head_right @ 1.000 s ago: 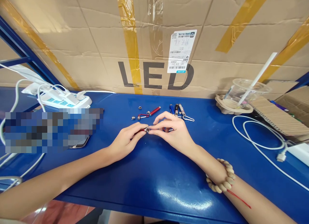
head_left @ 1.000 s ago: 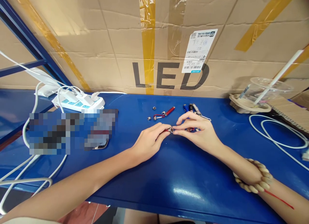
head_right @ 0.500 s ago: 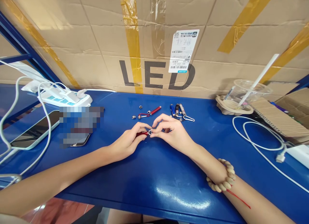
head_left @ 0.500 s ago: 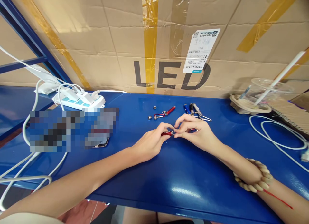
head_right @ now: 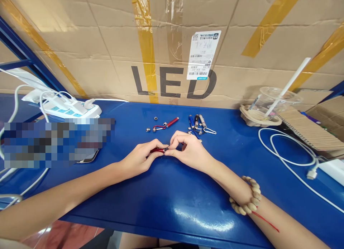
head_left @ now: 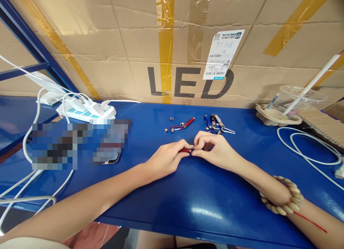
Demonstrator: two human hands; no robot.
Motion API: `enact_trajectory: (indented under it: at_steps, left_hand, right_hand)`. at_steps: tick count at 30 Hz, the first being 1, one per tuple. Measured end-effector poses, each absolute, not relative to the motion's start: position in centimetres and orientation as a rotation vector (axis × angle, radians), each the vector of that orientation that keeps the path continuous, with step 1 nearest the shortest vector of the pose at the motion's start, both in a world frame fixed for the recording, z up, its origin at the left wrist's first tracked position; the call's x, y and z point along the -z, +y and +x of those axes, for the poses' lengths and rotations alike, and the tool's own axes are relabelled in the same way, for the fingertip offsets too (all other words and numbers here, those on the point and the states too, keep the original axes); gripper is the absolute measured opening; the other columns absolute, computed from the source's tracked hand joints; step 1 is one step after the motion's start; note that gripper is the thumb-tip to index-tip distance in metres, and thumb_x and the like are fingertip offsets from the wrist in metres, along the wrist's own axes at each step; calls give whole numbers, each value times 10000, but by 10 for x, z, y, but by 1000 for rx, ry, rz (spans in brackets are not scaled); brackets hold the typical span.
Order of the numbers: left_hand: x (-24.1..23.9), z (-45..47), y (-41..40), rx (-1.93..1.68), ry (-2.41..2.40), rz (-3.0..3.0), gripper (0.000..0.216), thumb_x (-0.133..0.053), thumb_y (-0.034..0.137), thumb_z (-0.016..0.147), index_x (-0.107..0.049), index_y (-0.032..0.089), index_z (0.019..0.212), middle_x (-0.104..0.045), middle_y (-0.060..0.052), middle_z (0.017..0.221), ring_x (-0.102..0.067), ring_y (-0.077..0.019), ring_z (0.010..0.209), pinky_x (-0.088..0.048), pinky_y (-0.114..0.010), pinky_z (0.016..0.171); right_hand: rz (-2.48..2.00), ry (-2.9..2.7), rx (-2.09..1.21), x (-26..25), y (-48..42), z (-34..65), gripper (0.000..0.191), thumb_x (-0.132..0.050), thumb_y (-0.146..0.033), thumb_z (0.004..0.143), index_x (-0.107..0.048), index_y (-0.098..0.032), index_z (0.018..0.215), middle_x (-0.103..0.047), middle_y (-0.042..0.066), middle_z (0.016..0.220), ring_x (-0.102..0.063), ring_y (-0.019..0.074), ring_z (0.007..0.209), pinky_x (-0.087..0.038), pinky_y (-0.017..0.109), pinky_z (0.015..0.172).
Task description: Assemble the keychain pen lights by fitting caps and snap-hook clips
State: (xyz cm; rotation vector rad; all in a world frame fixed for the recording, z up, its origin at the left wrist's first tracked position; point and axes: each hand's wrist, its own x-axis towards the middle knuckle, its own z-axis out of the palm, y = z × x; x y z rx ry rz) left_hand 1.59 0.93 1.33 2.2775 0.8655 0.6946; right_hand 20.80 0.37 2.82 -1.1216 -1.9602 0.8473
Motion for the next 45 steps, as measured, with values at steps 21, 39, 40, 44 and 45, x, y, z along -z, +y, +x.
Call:
enact_trajectory:
  at_steps: [21, 39, 40, 44, 45]
  left_hand:
    - [-9, 18, 11, -793, 907, 2387, 249, -438, 232, 891, -615, 229, 1066, -687, -16, 1053, -632, -146, 956, -485, -270, 871]
    - [-16, 20, 8, -792, 1004, 2264, 213, -374, 268, 911, -555, 205, 1002, -661, -17, 930, -611, -127, 830, -462, -231, 756]
    - [-16, 20, 9, -788, 1011, 2264, 216, -362, 264, 914, -551, 204, 1000, -657, -18, 922, -607, -126, 824, -458, -231, 749]
    - [-17, 20, 9, -739, 1013, 2274, 212, -351, 268, 915, -542, 203, 979, -642, -13, 876, -591, -124, 784, -439, -225, 705]
    - [-17, 20, 9, -715, 997, 2279, 209, -350, 269, 914, -541, 202, 967, -638, -10, 860, -586, -122, 769, -434, -222, 692]
  right_hand:
    - [-1237, -1847, -980, -25, 3, 203, 378, -639, -487, 711, -559, -162, 536, -582, 28, 682, -511, 102, 560, -428, 240, 506]
    - [-1083, -1857, -692, -29, 9, 214, 313, -723, -462, 664, -683, -181, 797, -607, 39, 794, -535, 93, 543, -448, 229, 466]
    - [-1044, -1895, -612, -30, 9, 215, 281, -711, -445, 689, -701, -197, 821, -609, 45, 825, -540, 95, 561, -457, 234, 480]
    - [-918, -2029, -399, -33, 7, 217, 160, -651, -377, 778, -737, -245, 809, -609, 45, 841, -560, 112, 632, -496, 265, 578]
    - [-895, -2048, -379, -32, 7, 217, 152, -644, -366, 787, -739, -247, 796, -608, 43, 843, -559, 110, 630, -499, 268, 588]
